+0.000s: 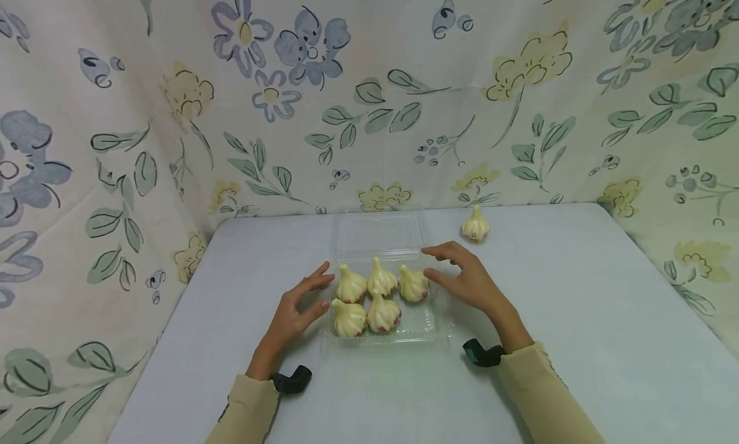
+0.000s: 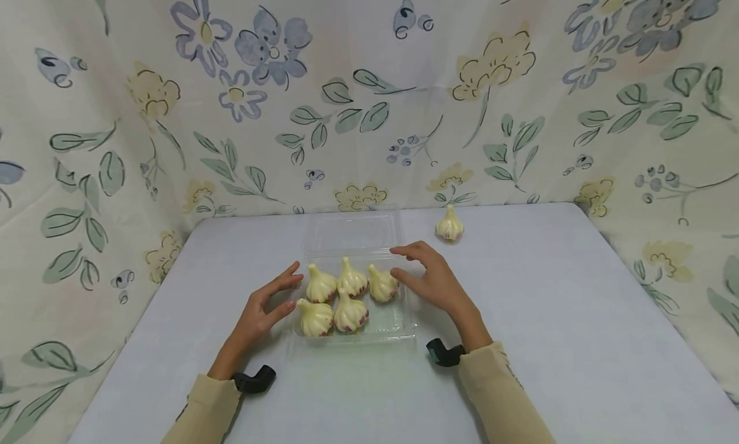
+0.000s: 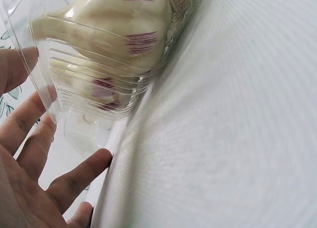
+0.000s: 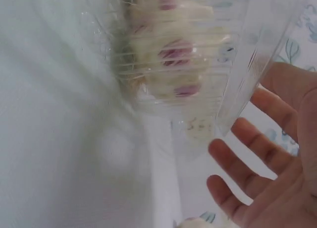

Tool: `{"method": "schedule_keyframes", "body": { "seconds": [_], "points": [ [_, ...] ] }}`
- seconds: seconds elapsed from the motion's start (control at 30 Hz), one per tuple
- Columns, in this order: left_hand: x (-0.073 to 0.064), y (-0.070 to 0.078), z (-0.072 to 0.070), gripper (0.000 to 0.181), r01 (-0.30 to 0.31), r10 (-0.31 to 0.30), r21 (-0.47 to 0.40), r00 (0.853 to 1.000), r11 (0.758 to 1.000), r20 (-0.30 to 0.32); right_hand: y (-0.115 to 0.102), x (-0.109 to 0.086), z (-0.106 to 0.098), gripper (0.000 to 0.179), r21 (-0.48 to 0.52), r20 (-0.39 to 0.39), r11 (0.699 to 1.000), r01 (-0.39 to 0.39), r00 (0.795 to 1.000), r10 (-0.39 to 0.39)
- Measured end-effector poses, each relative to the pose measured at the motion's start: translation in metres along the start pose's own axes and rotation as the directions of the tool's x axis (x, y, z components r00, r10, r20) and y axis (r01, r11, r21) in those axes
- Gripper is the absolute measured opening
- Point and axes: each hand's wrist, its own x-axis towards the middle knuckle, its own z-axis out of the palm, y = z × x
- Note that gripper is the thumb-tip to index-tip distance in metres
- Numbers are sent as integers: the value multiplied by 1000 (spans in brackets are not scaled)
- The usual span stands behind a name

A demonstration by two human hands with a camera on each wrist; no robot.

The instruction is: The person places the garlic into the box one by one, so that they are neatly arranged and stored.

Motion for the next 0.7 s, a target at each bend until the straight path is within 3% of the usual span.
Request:
{"method": "schedule_keyframes", "body": {
  "seconds": [0.3,0.7],
  "points": [
    [0,-2,0,49,-4,4,11,1000,1000,1,20,-1,-8,35,18,-175,988,-152,973,153],
    [0,-3,0,49,5,-5,42,1000,999,1,48,-11,-17,42,76,-200,906,-417,883,423]
  ]
}}
